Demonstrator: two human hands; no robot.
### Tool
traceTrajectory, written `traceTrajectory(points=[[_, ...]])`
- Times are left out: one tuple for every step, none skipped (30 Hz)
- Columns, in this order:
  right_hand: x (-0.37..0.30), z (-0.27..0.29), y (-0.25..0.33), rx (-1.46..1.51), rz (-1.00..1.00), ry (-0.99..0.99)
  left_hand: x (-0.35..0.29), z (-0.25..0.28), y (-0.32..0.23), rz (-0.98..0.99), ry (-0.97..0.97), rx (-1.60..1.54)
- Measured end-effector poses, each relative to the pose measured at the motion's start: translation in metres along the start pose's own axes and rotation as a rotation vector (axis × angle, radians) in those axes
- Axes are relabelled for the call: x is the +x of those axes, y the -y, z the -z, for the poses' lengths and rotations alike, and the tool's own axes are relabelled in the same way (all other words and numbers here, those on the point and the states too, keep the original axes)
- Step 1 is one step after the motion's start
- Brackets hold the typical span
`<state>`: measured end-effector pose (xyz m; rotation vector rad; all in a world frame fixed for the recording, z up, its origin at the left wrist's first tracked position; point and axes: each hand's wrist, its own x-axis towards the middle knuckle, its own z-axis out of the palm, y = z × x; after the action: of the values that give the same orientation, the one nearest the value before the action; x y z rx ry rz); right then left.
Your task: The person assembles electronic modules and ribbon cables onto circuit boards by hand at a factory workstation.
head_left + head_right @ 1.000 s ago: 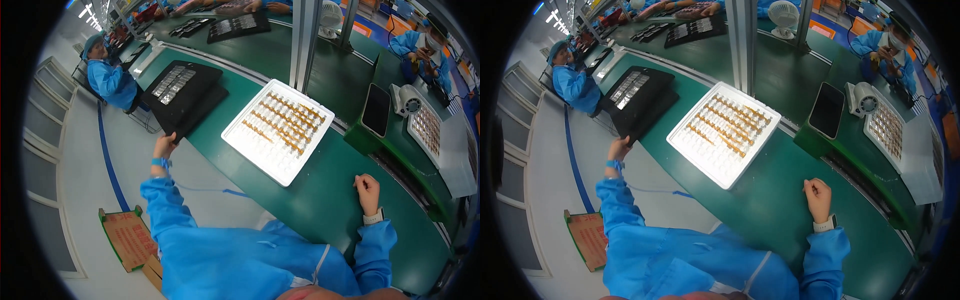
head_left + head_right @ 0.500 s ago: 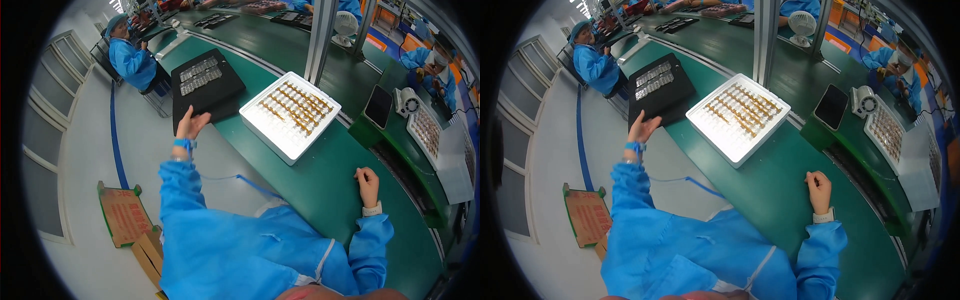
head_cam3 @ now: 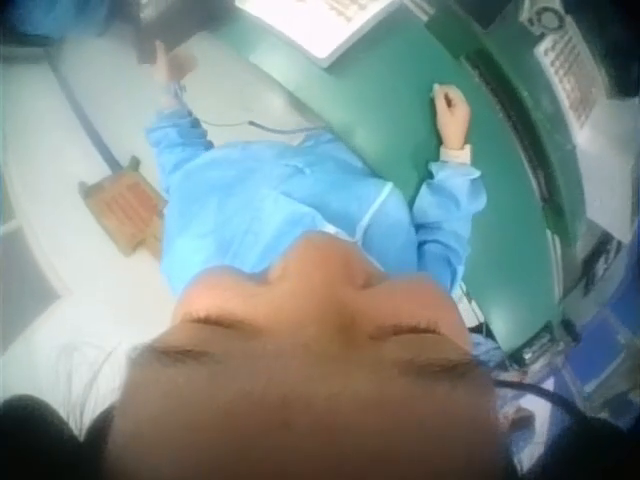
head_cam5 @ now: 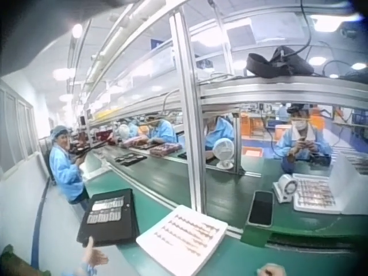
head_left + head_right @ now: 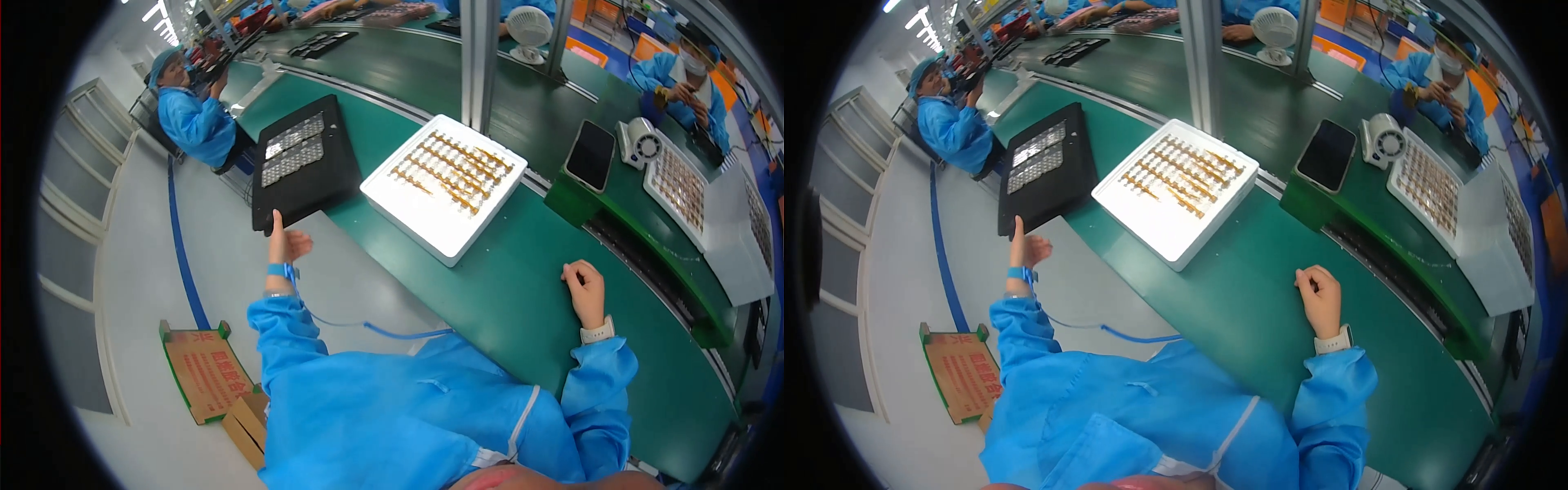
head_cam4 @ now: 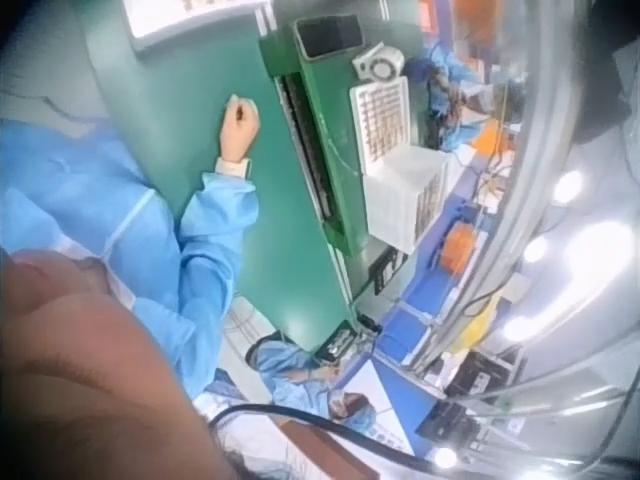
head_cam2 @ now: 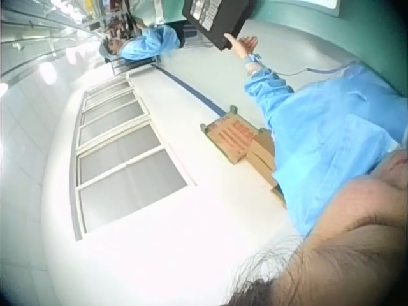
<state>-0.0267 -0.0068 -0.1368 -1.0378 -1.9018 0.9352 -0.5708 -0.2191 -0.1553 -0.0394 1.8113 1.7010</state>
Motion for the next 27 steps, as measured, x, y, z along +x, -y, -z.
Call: traceTrajectory(points=[[0.001,0.001,0.001,-0.009,0.02,0.01,-0.011,-0.01,0.002,0.115,0.12,-0.017],[0.002,0.002,0.001,-0.02,0.039,0.018,-0.014,-0.021,0.003,0.233,0.242,-0.033],[0.0,0.003,0.003,-0.017,0.03,0.017,-0.012,-0.022,0.01,0.16,0.301,-0.171],[0.001,0.001,0.004,0.013,0.011,0.021,-0.007,-0.026,0.012,0.16,0.301,-0.166],[0.001,-0.001,0.006,0.042,-0.006,0.025,-0.001,-0.033,0.015,0.128,0.322,-0.362],[0.001,-0.002,0.004,0.044,-0.005,0.019,0.004,-0.044,0.015,0.094,0.346,-0.561],[0.0,-0.002,0.001,0.027,-0.008,0.015,0.001,-0.055,0.012,0.05,0.318,-0.724],[0.001,-0.003,-0.001,0.011,-0.011,0.013,0.012,-0.057,0.009,0.045,0.322,-0.723],[-0.001,-0.003,0.001,0.008,-0.017,0.012,0.019,-0.06,0.011,-0.095,0.28,-0.774],[-0.002,-0.002,0.003,0.012,-0.003,0.01,0.023,-0.061,0.013,-0.238,0.234,-0.823],[-0.004,-0.002,0.004,0.016,0.012,0.009,0.026,-0.056,0.015,-0.263,0.218,-0.897],[-0.004,-0.002,0.004,0.017,0.015,0.01,0.03,-0.053,0.016,-0.265,0.217,-0.899],[-0.005,-0.002,0.004,0.017,0.021,0.008,0.033,-0.047,0.016,-0.326,0.194,-0.918],[-0.005,-0.003,0.005,0.02,0.027,0.007,0.035,-0.04,0.017,-0.39,0.17,-0.936],[-0.004,-0.002,0.004,0.017,0.021,-0.001,0.034,-0.043,0.016,-0.383,0.178,-0.932],[-0.005,-0.002,0.005,0.014,0.013,-0.015,0.027,-0.045,0.014,-0.403,0.108,-0.94],[-0.007,-0.002,0.005,0.011,0.005,-0.027,0.019,-0.044,0.012,-0.423,0.038,-0.947],[-0.008,-0.002,0.006,0.014,0.002,-0.03,0.012,-0.036,0.009,-0.424,0.04,-0.942],[-0.007,-0.003,0.005,0.027,0.005,-0.028,0.006,-0.024,0.007,-0.429,0.027,-0.953],[-0.006,-0.003,0.005,0.04,0.007,-0.026,0.001,-0.014,0.006,-0.434,0.014,-0.964],[-0.006,-0.004,0.006,0.044,0.0,-0.025,-0.011,-0.01,0.003,-0.438,0.004,-0.953],[-0.007,-0.005,0.012,0.049,0.033,-0.024,-0.019,0.0,0.001,-0.44,0.001,-0.943],[-0.007,-0.008,0.017,0.054,0.066,-0.024,-0.026,0.01,-0.001,-0.499,0.035,-0.921],[-0.008,-0.011,0.02,0.06,0.06,-0.025,-0.034,0.018,-0.002,-0.556,0.074,-0.9],[-0.006,-0.013,0.022,0.074,0.079,-0.001,-0.045,0.02,-0.006,-0.547,0.008,-0.878],[-0.005,-0.017,0.025,0.089,0.099,0.023,-0.058,0.023,-0.012,-0.542,0.011,-0.872],[-0.004,-0.02,0.029,0.087,0.094,0.02,-0.076,0.024,-0.02,-0.549,-0.031,-0.843]])
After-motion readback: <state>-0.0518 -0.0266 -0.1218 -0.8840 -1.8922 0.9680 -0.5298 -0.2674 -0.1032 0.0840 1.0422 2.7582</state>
